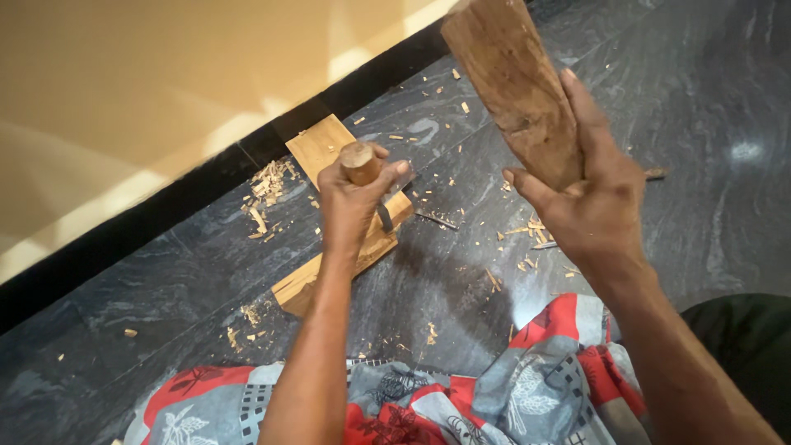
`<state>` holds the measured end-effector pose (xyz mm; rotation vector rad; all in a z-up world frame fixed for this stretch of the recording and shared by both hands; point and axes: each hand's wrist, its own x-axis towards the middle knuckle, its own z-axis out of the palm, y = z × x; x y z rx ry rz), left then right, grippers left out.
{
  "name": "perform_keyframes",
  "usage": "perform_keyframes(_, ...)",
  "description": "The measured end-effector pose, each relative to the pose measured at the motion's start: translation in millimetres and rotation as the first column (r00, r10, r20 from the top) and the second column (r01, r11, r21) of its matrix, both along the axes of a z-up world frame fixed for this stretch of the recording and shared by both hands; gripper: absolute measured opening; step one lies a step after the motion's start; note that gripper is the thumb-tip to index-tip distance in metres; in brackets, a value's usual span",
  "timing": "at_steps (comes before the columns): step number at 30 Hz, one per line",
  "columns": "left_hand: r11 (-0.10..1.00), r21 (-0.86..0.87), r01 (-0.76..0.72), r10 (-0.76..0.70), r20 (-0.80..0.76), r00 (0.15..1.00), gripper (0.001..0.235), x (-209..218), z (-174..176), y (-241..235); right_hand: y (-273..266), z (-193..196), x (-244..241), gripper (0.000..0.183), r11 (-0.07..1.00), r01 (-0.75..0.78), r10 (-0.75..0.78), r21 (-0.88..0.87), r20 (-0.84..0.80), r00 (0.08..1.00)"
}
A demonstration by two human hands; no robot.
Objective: The person carves a rectangular wooden block using a chisel and a wooden mallet. They repeatedly strike the chisel to remove wood shavings and shape the block, occasionally pausing to inspect the carved surface.
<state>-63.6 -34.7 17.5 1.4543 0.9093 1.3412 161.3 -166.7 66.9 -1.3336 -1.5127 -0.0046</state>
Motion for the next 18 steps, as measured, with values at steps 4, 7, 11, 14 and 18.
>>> perform_keyframes(4, 0.999, 0.032, -0.003, 0.005, -0.069, 0.998, 0.024, 4.4, -7.9, -0.3, 4.1, 10.5, -5.3, 0.092, 0.994, -0.059, 0.054, 0.088, 0.066, 0.996)
perform_keyframes(7, 0.999, 0.031, 0.021, -0.019, -0.042, 0.999, 0.026, 6.4, -15.6, 1.7, 14.7, 13.6, -16.0, 0.097, 1.0, 0.029, -0.028, -0.007, 0.113, 0.993)
perform_keyframes(11, 0.999, 0.018, 0.043, -0.042, -0.068, 0.997, 0.024, 8.4, -24.2, 7.5, 27.3, 13.2, -24.5, 0.091, 0.955, 0.206, -0.031, -0.212, 0.622, 0.783)
perform_keyframes(14, 0.998, 0.038, 0.055, -0.052, -0.07, 0.996, 0.025, 11.9, -26.2, 10.6, 28.2, 1.1, -24.0, 0.093, 0.988, 0.11, -0.042, -0.11, 0.488, 0.872)
perform_keyframes(18, 0.998, 0.046, 0.043, -0.034, -0.182, 0.983, 0.027, 15.9, -20.3, 2.6, 21.7, -35.0, -5.5, 0.094, 0.979, 0.138, -0.073, -0.148, 0.38, 0.922)
